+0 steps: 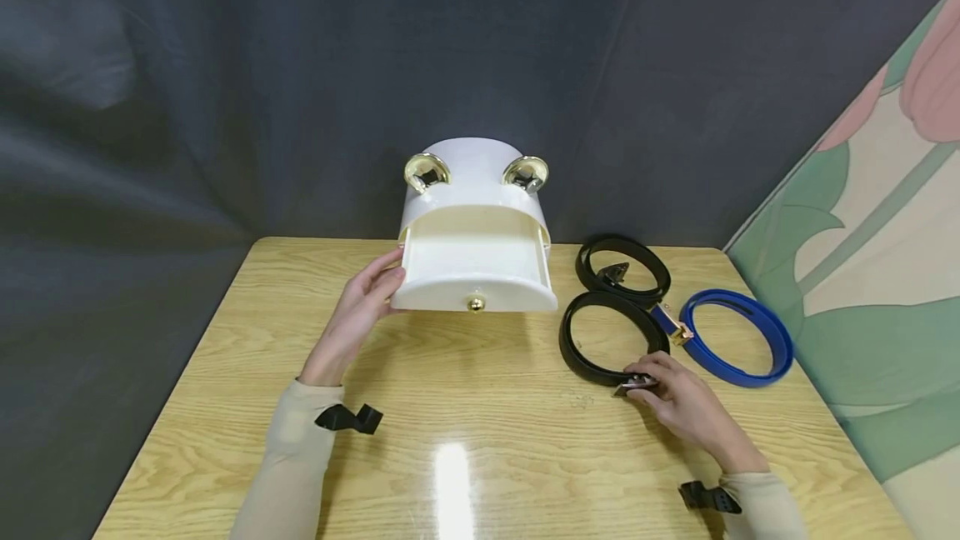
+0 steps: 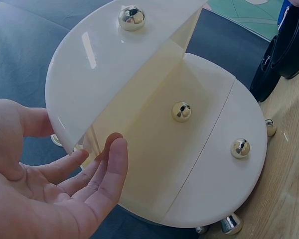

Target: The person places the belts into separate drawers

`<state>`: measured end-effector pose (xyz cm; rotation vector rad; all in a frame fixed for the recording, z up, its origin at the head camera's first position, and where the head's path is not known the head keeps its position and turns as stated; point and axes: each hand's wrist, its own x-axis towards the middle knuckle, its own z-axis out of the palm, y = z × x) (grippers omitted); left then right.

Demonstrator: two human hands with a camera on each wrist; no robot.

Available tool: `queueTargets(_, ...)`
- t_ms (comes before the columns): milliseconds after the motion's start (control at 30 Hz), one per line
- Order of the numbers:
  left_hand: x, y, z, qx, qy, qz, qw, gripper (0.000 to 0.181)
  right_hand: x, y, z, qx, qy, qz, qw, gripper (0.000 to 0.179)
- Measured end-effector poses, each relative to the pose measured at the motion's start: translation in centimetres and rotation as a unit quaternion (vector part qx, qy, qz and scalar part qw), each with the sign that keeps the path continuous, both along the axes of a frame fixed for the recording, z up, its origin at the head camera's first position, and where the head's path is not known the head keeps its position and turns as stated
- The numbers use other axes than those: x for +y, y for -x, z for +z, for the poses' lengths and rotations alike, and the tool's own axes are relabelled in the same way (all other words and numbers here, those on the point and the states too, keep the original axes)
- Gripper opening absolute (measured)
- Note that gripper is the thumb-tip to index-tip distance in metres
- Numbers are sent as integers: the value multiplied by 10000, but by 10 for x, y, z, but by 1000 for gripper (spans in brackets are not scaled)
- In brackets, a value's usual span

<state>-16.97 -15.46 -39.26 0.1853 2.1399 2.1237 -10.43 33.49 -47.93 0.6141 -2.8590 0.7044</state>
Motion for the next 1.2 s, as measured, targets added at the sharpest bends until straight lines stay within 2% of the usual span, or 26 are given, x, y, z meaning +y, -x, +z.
queueTargets(300, 2, -1, 3, -203, -133, 86, 9997, 55, -3, -3, 7, 105, 264, 40, 9996, 31)
queueTargets(833, 2, -2, 0, -134, -130, 149, 9997, 56, -2, -10, 32, 246, 761, 74, 9968, 31)
queueTargets(1100, 3, -2, 1, -150, -66, 196, 9997, 56, -1, -11, 46, 52, 1001, 115, 9949, 29)
queueTargets(1200, 3, -2, 1, -144, -52, 209, 9997, 56, -1, -11, 51, 97, 1015, 92, 9947, 29)
